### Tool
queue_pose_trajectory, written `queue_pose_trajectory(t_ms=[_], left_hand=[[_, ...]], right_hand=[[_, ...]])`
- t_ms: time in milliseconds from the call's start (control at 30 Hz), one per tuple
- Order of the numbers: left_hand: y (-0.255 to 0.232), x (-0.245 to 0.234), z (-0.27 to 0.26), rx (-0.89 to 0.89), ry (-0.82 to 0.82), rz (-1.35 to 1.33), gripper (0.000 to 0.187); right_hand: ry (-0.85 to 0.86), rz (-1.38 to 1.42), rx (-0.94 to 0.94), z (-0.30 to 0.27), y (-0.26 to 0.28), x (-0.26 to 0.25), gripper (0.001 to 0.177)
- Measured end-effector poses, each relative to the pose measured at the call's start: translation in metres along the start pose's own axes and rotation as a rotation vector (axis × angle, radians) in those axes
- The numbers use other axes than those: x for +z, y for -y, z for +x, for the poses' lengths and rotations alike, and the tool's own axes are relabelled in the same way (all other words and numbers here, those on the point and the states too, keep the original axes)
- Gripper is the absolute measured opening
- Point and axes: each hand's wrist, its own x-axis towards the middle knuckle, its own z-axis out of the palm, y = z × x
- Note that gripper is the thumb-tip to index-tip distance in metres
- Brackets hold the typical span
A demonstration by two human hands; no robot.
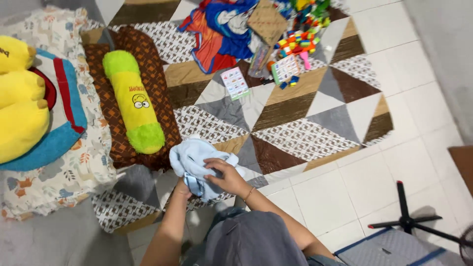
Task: Organizing various pillows and plush toys on a patterned floor mat.
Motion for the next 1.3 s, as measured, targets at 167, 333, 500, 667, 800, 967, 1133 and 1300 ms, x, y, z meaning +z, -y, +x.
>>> queue_pose_trajectory(t_ms=[167,333,500,667,800,967,1133,1300], left_hand=[[-0.004,0.002,-0.006,-0.008,0.198,-0.037,0.053],[-0.037,-0.029,-0.092,0.03,0.378,0.008,0.052],[-0.069,-0.078,-0.233,-0.056,0.312,0.098,0.056],[-0.085,-0.084,-0.312,-0.112,0.278,0.16,0.06],[-0.079,-0.083,-0.335,-0.165,0.263,0.212,0.064],[-0.041,-0.098,-0.301,-0.208,0.257,0.251,0.069],[-0.016,-0.159,-0.302,-0.244,0.203,0.277,0.074],[0.039,-0.154,-0.261,-0.345,-0.035,0.748,0.067]], right_hand=[[-0.123,-0.141,-0.045,-0.038,0.053,0.029,0.031],[-0.277,-0.237,-0.046,-0.088,0.122,0.112,0.033],[-0.348,-0.295,-0.025,-0.136,0.16,0.21,0.032],[-0.387,-0.482,-0.033,-0.169,0.216,0.253,0.031],[-0.339,-0.492,-0.093,-0.202,0.227,0.258,0.043],[-0.244,-0.238,0.108,-0.244,0.23,0.256,0.055],[-0.388,-0.149,0.19,-0.275,0.213,0.257,0.048],[-0.682,-0.284,0.187,-0.292,0.161,0.265,0.038]])
